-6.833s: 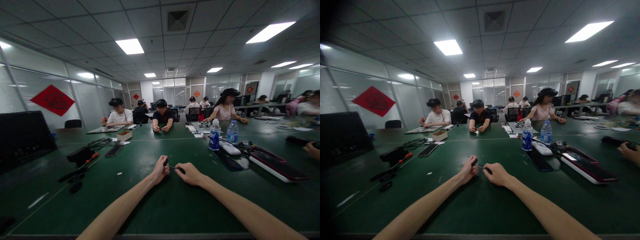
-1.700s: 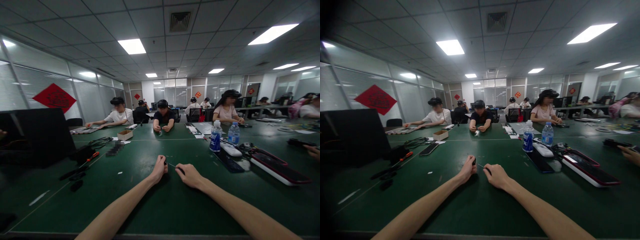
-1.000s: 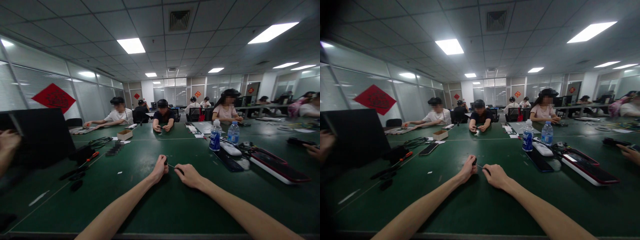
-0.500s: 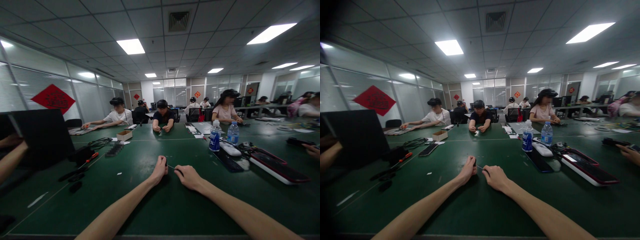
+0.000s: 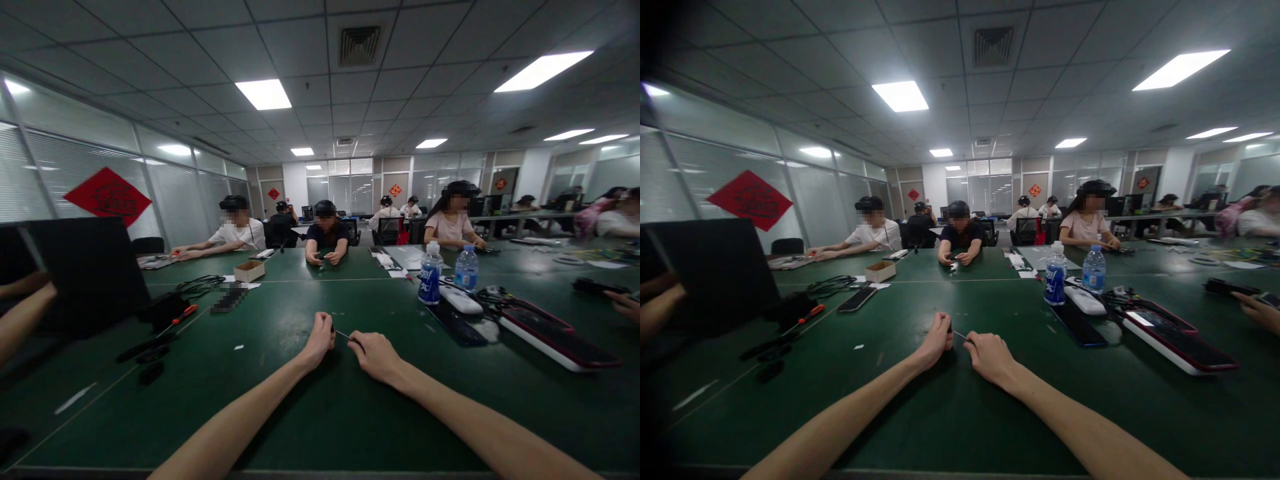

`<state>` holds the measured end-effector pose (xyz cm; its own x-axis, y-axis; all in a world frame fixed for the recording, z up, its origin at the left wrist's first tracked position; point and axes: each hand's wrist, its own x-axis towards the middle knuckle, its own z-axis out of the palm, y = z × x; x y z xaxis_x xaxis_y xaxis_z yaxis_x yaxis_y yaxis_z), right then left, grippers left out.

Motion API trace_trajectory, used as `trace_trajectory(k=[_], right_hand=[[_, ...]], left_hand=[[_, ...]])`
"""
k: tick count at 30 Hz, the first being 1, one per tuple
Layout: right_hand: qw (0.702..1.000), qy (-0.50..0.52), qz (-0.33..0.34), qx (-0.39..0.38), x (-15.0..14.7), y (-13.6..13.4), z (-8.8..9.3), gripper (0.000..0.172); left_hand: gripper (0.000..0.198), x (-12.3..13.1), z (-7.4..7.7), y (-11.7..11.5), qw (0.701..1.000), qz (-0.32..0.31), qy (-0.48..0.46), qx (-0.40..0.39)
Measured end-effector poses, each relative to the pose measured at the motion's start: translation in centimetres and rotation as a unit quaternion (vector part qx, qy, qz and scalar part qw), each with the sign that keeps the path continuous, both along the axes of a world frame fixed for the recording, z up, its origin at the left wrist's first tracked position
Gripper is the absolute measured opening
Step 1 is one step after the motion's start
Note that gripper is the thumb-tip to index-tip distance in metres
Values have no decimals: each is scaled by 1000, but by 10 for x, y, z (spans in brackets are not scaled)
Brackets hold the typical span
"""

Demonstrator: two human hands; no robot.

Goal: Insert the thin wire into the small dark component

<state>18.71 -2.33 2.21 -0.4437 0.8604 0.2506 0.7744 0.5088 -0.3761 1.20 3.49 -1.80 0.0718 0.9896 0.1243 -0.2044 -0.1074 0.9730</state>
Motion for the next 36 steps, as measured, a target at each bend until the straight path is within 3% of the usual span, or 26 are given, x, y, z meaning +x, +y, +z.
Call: trace_trajectory(k=[2, 7, 10, 15, 20, 24, 27, 31, 33, 36], right_hand=[[1000, 17, -6, -2, 2, 9, -4, 34], [993, 38, -109, 15, 23, 45, -8, 33], [990, 46, -136, 12, 38, 59, -10, 32], [993, 71, -96, 3, 36, 56, -14, 30], [994, 107, -26, -1, 21, 41, -14, 29], [982, 191, -10, -5, 18, 35, -10, 30], [936, 330, -6, -120, 15, 33, -12, 32], [812, 487, 38, -320, 2, 28, -20, 30], [769, 523, 60, -362, -4, 24, -23, 30], [739, 536, 68, -402, -10, 16, -20, 32]], left_hand=[[33, 3, 2, -6, 1000, -12, 18, 1], [33, 23, 4, -33, 985, -128, 104, 48], [33, 31, 6, -44, 979, -162, 113, 56], [31, 25, 7, -35, 987, -152, 40, 27], [30, 11, 6, -15, 995, -88, -50, -14], [25, -4, 15, -6, 983, -75, -156, -58], [26, -12, 26, -5, 952, -130, -260, -90], [32, -14, 40, -12, 908, -198, -351, -117], [36, -12, 44, -16, 897, -214, -364, -128], [39, -8, 47, -21, 894, -225, -362, -140]])
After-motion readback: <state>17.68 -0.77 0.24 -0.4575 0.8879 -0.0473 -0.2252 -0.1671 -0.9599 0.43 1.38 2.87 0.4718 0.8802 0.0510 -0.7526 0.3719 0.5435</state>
